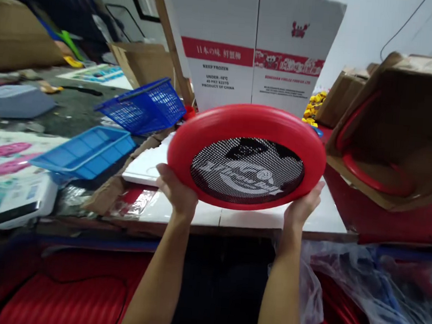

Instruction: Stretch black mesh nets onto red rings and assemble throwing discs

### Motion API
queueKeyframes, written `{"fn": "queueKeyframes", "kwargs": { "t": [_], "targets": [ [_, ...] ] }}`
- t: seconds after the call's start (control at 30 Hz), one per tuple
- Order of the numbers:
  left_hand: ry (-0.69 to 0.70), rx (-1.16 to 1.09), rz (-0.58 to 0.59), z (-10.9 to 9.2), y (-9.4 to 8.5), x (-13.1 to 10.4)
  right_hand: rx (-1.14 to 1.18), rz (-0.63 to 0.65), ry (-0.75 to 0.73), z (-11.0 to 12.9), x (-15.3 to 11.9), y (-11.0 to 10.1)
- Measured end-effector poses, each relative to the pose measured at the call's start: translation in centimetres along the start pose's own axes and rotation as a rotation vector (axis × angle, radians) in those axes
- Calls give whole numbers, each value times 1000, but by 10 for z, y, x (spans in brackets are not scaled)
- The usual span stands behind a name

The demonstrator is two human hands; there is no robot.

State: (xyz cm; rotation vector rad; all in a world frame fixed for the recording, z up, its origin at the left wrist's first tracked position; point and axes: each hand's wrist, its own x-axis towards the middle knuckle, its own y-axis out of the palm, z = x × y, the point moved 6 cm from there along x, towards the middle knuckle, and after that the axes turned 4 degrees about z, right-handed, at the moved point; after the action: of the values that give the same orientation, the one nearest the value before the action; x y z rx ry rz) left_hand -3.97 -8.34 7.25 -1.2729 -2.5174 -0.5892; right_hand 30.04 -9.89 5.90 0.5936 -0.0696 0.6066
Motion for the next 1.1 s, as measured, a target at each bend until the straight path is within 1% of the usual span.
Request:
{"fn": "queueKeyframes", "kwargs": {
  "t": [0.03,0.1,0.17,0.27,0.33,0.37,0.43,0.5,0.53,0.6,0.67,0.73,0.77,0.83,0.87,0.93,1.0,1.03,1.1],
  "targets": [
    [22,11,11,3,2,3,26,16,2,-1,10,8],
    [78,26,45,6,5,4,49,-7,-22,0,26,17],
    [119,29,121,4,8,5,49,-48,-52,3,32,21],
    [150,-11,264,-14,14,11,33,-85,-72,7,27,24],
    [158,-41,296,-34,16,18,21,-110,-81,7,19,23],
    [173,-27,284,-45,17,21,22,-122,-89,6,16,21],
    [227,68,234,-64,20,26,35,-125,-102,3,11,18],
    [297,190,199,-77,24,29,26,-92,-99,0,11,14],
    [327,231,179,-80,24,29,-1,-64,-91,0,13,12],
    [354,266,147,-79,24,31,-88,33,-82,5,19,11],
    [357,267,133,-73,22,33,-167,134,-131,20,26,13],
    [363,263,130,-68,22,34,-230,160,-248,43,31,18],
    [375,264,137,-68,22,34,-253,137,-317,54,32,21],
    [414,272,198,-72,26,32,-279,67,-414,71,32,27],
    [446,286,262,-77,30,30,-277,42,-434,75,32,30],
    [552,329,425,-90,40,23,-251,14,-426,74,30,35],
    [684,385,537,-104,47,17,-232,11,-393,67,29,36],
    [745,413,557,-111,49,15,-224,10,-385,63,28,36],
    [829,454,540,-119,51,16,-209,9,-392,56,27,33]
  ]
}}
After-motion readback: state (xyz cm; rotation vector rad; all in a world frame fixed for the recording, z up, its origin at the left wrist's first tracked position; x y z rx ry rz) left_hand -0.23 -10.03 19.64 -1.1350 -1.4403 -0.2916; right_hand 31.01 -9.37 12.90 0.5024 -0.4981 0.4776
